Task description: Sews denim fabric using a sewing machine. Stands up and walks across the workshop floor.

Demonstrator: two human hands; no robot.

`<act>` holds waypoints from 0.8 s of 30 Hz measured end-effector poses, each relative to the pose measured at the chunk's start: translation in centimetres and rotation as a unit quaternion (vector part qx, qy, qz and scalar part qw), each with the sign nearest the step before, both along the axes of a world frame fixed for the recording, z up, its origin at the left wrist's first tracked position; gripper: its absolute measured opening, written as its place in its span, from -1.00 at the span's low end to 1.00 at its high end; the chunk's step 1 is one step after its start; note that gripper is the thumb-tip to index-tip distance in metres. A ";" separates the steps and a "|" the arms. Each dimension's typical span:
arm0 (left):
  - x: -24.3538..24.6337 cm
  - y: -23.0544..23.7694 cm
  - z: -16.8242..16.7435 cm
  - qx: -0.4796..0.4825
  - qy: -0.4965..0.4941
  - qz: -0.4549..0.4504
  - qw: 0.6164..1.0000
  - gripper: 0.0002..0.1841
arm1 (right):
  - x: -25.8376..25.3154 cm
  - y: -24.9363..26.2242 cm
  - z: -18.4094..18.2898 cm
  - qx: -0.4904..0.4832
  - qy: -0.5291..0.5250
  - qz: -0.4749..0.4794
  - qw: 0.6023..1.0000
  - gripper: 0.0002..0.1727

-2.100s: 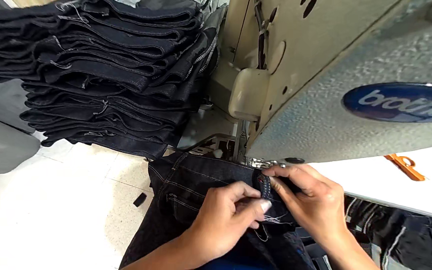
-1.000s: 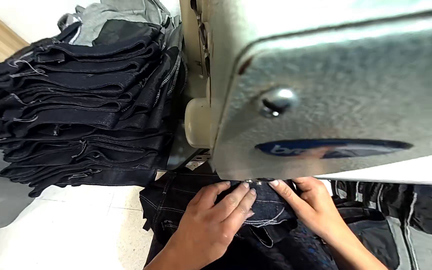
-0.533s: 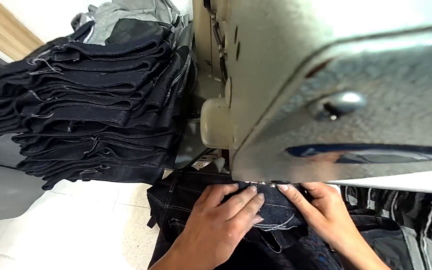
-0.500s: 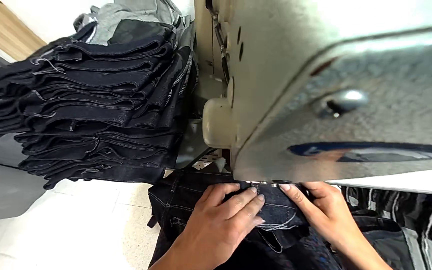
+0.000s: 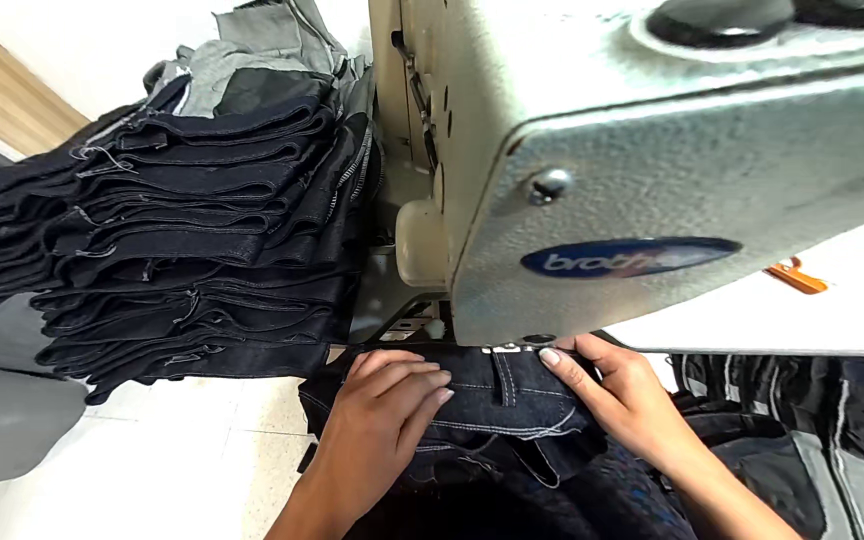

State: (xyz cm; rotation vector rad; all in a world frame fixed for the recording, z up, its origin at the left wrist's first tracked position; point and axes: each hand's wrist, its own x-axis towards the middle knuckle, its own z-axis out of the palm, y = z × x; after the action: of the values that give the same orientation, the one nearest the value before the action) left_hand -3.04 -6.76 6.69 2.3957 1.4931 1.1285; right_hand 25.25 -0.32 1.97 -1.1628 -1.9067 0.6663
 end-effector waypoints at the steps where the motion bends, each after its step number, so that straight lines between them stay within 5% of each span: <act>1: 0.1 0.2 -0.1 -0.005 -0.012 0.009 1.000 -0.74 | 0.0 0.0 0.0 -0.001 0.003 0.000 1.000 -0.63; 6: 2.2 2.0 -0.6 -0.051 -0.026 0.092 0.994 -0.73 | -0.2 0.0 -0.1 -0.004 0.017 -0.004 1.000 -0.64; 11: 4.0 3.1 -0.5 -0.242 -0.087 0.101 0.961 -0.57 | -0.2 -0.1 -0.6 -0.011 0.024 -0.005 1.000 -0.62; 16: 4.4 4.8 -2.2 -0.122 -0.143 0.097 0.977 -0.73 | -1.0 1.8 0.4 -0.016 0.040 -0.025 0.999 -0.70; 20: 3.7 6.6 -2.8 -0.124 -0.173 0.067 0.975 -0.71 | -2.4 3.5 2.8 -0.149 0.094 -0.038 0.984 -0.76; 24: 3.6 6.7 -2.8 -0.123 -0.190 0.051 0.973 -0.72 | -2.5 3.7 2.9 -0.139 0.118 -0.051 0.982 -0.75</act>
State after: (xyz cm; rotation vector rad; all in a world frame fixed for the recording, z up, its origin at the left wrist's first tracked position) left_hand 0.55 -0.04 3.87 1.8351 1.5301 1.2525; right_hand 22.71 3.34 4.90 -1.2807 -1.5783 0.9924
